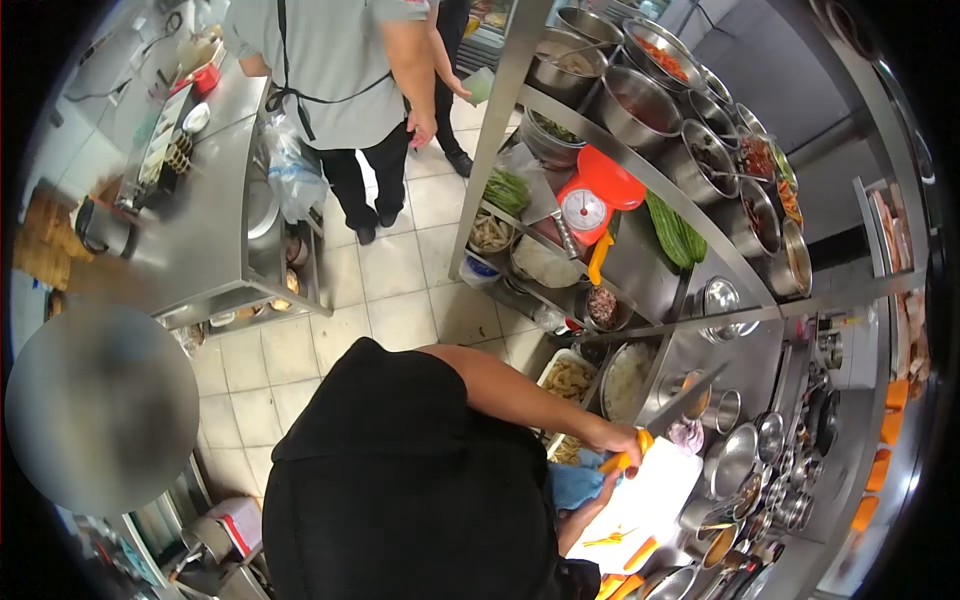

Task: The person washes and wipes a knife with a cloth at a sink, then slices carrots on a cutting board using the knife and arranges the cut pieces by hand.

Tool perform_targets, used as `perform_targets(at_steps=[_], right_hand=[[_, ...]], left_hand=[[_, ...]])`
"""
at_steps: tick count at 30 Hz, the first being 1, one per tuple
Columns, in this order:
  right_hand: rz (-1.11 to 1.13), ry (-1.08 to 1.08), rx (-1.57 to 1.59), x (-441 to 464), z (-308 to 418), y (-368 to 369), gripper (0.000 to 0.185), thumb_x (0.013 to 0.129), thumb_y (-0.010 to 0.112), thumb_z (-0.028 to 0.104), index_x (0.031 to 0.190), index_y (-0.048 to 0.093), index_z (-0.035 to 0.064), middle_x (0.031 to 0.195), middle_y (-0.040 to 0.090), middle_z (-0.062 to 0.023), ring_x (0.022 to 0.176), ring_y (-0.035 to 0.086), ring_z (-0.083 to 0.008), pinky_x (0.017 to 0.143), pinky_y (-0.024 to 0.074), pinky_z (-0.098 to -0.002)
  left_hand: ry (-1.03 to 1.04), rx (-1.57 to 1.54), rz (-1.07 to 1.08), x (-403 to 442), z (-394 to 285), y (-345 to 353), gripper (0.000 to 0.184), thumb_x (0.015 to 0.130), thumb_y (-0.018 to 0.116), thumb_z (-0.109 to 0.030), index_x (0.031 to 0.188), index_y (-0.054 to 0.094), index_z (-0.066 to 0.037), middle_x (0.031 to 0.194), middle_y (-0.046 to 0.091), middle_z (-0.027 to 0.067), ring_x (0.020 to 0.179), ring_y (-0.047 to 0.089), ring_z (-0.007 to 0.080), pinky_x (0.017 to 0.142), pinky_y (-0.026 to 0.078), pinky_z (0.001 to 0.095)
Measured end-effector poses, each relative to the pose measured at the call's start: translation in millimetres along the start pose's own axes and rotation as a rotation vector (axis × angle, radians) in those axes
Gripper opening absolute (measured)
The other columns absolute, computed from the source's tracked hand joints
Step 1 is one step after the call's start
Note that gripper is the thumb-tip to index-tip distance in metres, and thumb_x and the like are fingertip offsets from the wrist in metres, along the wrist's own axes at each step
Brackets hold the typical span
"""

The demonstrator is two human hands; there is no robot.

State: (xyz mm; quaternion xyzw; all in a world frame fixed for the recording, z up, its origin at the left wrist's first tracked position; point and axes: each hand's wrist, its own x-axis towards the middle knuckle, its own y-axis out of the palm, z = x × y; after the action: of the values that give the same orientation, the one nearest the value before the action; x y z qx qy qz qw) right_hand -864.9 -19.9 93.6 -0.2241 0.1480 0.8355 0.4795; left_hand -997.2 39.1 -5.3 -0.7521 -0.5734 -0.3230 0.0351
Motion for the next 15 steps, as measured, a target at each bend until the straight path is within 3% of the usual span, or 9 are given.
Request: perform_targets(at_steps=[2, 5, 6, 8, 9, 10, 11, 14, 15], right_hand=[[-0.003, -0.003, -0.169, -15, -1, 7, 0.055, 0.084, 0.066, 0.025, 0.129, 0.045, 0.0002, 0.118, 0.054, -0.0121, 0.106, 0.052, -0.0258, 0.088, 0.0438, -0.0387], [0.100, -0.020, -0.532, -49, 50, 15, 0.061, 0.081, 0.071, 0.019, 0.130, 0.044, -0.0038, 0.120, 0.053, -0.0122, 0.106, 0.051, -0.0255, 0.093, 0.0406, -0.0344], [0.224, -0.313, -0.671, -10, 17, -48, 0.060, 0.077, 0.073, 0.015, 0.128, 0.046, -0.0044, 0.117, 0.054, -0.0119, 0.106, 0.052, -0.0234, 0.097, 0.0385, -0.0338], [0.409, -0.591, -0.180, -5, 17, -101, 0.059, 0.079, 0.070, 0.016, 0.129, 0.044, -0.0030, 0.108, 0.058, -0.0101, 0.102, 0.055, -0.0209, 0.095, 0.0417, -0.0352], [0.796, -0.355, 0.012, 24, 23, -143, 0.072, 0.080, 0.069, 0.032, 0.136, 0.036, 0.0008, 0.117, 0.054, -0.0121, 0.108, 0.053, -0.0248, 0.095, 0.0437, -0.0356], [0.431, -0.817, 0.171, -22, 31, -93, 0.082, 0.081, 0.060, 0.052, 0.143, 0.025, 0.0094, 0.132, 0.043, -0.0170, 0.117, 0.048, -0.0335, 0.095, 0.0443, -0.0484], [0.415, -0.832, 0.183, -19, 32, -84, 0.082, 0.081, 0.060, 0.052, 0.143, 0.025, 0.0094, 0.132, 0.043, -0.0170, 0.117, 0.048, -0.0335, 0.095, 0.0443, -0.0484], [0.353, -0.264, 0.710, -3, 33, -71, 0.073, 0.087, 0.045, 0.060, 0.142, 0.030, 0.0139, 0.139, 0.037, -0.0191, 0.113, 0.052, -0.0388, 0.075, 0.0497, -0.0609], [0.449, -0.236, 0.969, 2, 23, -75, 0.063, 0.088, 0.047, 0.055, 0.131, 0.039, 0.0095, 0.125, 0.048, -0.0185, 0.098, 0.057, -0.0332, 0.068, 0.0510, -0.0500]], left_hand=[[-0.481, -0.279, -0.418, -12, -31, -2, 0.021, 0.070, 0.066, -0.010, 0.087, 0.061, 0.001, 0.076, 0.063, 0.0083, 0.072, 0.062, 0.0186, 0.069, 0.049, 0.0345], [-0.451, -0.144, -0.547, -18, -62, -10, 0.014, 0.067, 0.059, -0.009, 0.078, 0.062, -0.001, 0.068, 0.063, 0.0086, 0.064, 0.061, 0.0162, 0.059, 0.047, 0.0303], [-0.445, -0.037, -0.602, -20, -89, -13, 0.013, 0.069, 0.058, -0.013, 0.072, 0.062, -0.001, 0.069, 0.065, 0.0089, 0.066, 0.061, 0.0167, 0.058, 0.046, 0.0301], [-0.517, 0.139, -0.555, -23, -106, -17, 0.012, 0.068, 0.058, -0.013, 0.072, 0.061, -0.002, 0.067, 0.064, 0.0073, 0.064, 0.059, 0.0158, 0.059, 0.045, 0.0293], [-0.553, 0.122, -0.570, -25, -111, -19, 0.011, 0.068, 0.058, -0.013, 0.071, 0.061, -0.002, 0.068, 0.064, 0.0073, 0.064, 0.059, 0.0156, 0.060, 0.044, 0.0288], [-0.581, 0.108, -0.590, -27, -116, -21, 0.011, 0.068, 0.058, -0.012, 0.071, 0.061, -0.002, 0.068, 0.064, 0.0074, 0.065, 0.059, 0.0155, 0.061, 0.044, 0.0283], [-0.587, 0.120, -0.569, -28, -118, -22, 0.011, 0.068, 0.058, -0.012, 0.071, 0.061, -0.002, 0.068, 0.064, 0.0074, 0.065, 0.059, 0.0155, 0.061, 0.044, 0.0283], [-0.447, 0.023, -0.538, -34, -110, -26, 0.011, 0.071, 0.057, -0.012, 0.072, 0.061, -0.002, 0.069, 0.064, 0.0074, 0.067, 0.059, 0.0150, 0.062, 0.044, 0.0274], [-0.473, 0.036, -0.537, -36, -109, -26, 0.012, 0.071, 0.058, -0.012, 0.071, 0.060, -0.001, 0.067, 0.063, 0.0073, 0.065, 0.059, 0.0154, 0.062, 0.044, 0.0276]])
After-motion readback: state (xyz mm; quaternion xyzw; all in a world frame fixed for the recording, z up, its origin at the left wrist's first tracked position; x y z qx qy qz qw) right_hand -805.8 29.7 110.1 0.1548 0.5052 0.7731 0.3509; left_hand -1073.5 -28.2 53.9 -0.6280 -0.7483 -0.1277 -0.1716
